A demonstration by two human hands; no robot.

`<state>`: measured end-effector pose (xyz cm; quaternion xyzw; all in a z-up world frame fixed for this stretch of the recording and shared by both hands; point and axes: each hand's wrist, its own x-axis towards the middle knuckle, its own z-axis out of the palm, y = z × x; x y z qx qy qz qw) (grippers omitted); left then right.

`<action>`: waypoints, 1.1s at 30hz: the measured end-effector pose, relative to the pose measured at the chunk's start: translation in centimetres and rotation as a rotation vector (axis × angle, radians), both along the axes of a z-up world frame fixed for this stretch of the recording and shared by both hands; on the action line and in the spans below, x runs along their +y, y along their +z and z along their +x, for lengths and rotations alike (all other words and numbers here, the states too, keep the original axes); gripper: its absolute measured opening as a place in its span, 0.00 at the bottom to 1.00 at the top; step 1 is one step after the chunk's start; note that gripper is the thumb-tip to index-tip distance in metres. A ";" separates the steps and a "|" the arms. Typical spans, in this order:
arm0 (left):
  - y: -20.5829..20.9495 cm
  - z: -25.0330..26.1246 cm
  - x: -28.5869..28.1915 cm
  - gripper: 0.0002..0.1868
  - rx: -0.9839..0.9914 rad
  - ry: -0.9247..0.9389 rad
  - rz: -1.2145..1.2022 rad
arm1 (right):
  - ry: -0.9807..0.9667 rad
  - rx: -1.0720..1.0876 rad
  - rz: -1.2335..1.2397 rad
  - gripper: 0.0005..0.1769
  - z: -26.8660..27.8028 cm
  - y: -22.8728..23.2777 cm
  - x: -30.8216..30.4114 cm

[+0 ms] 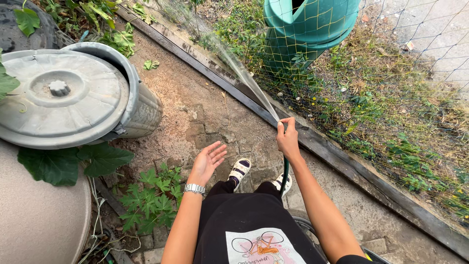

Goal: The person sprays water from a hose onto a motorcycle, focusing on the front wheel and body, then uses the hose to fill a bucket with water.

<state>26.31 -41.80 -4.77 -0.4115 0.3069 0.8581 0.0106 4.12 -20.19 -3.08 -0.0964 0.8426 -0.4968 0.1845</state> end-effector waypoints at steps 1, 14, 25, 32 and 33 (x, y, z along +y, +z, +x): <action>-0.1 -0.1 0.0 0.27 0.002 0.001 -0.001 | 0.001 0.002 -0.001 0.11 0.0 0.0 -0.1; -0.6 0.0 0.0 0.28 0.007 -0.001 0.012 | 0.019 -0.070 0.023 0.11 0.3 0.7 -0.5; -0.8 -0.1 0.1 0.28 0.031 0.003 0.029 | 0.026 -0.060 0.015 0.11 0.3 0.4 -0.6; 0.0 -0.4 0.2 0.28 0.012 -0.019 0.001 | 0.010 -0.044 0.025 0.11 0.2 0.2 -0.7; 0.0 -0.4 0.2 0.28 0.014 -0.020 -0.001 | 0.022 -0.002 0.024 0.11 0.2 0.1 -0.7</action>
